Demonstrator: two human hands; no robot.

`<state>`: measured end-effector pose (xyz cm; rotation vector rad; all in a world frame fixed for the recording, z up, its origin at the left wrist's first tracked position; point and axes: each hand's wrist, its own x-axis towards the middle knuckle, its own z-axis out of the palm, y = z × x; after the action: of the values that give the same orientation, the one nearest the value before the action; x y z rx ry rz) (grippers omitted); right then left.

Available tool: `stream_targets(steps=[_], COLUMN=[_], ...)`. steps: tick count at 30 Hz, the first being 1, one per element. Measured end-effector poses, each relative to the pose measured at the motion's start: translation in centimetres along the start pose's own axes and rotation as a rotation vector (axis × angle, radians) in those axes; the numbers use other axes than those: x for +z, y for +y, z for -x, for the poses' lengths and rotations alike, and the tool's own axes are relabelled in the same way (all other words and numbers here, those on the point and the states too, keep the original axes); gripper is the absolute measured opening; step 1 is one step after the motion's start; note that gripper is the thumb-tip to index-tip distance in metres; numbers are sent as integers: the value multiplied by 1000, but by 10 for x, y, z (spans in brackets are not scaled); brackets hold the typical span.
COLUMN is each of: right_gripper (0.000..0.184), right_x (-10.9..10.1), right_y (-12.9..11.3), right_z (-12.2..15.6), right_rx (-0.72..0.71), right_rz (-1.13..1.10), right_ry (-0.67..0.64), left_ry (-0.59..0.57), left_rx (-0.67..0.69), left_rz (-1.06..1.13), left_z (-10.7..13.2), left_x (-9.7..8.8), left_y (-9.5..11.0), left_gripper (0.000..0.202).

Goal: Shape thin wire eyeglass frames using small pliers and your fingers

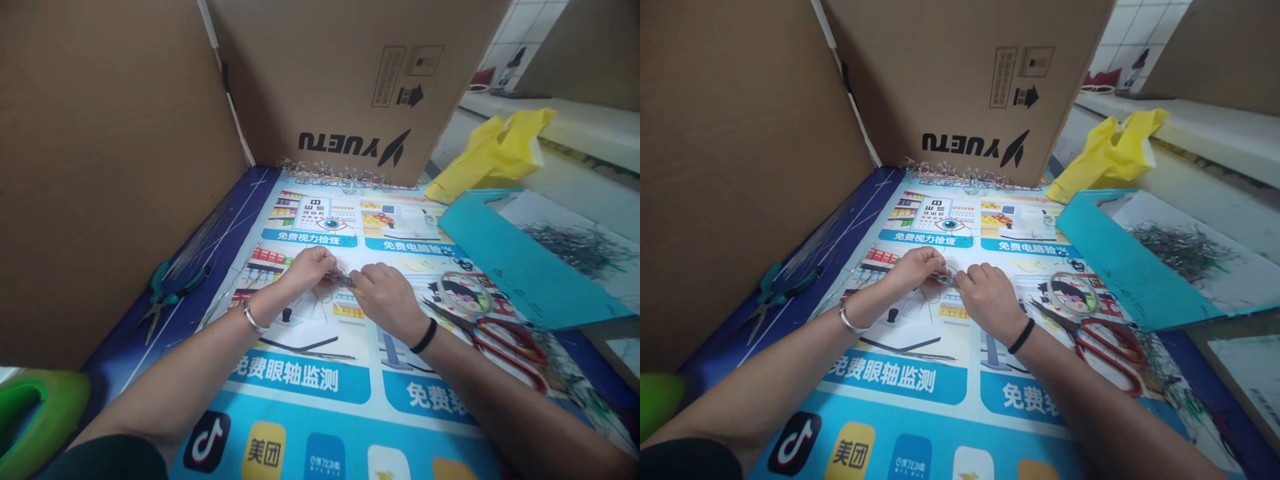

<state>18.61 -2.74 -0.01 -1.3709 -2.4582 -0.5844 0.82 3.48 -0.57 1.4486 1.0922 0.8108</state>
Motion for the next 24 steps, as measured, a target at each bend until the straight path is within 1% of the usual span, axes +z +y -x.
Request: stream_targets(steps=[6,13,18,21,24], right_gripper=[21,20,19,18,19], right_x=[2,2,2,2,3], right_y=[0,0,0,0,-1], right_z=[0,1,0,1,1], right_rx=[-5,10,33,57,85], right_rz=[-8,-14,-33,-52,-72], right_ry=[-1,-10,-67,-109,-140], left_ry=[8,20,43,59,49], left_rx=[8,-40,-23,-37,-41], left_rz=[-54,-28,-7,6,5], left_z=[-1,0,1,1,2], left_x=[-1,0,2,2,3], left_y=[-2,1,3,4,5], left_gripper=[8,9,11,12,13])
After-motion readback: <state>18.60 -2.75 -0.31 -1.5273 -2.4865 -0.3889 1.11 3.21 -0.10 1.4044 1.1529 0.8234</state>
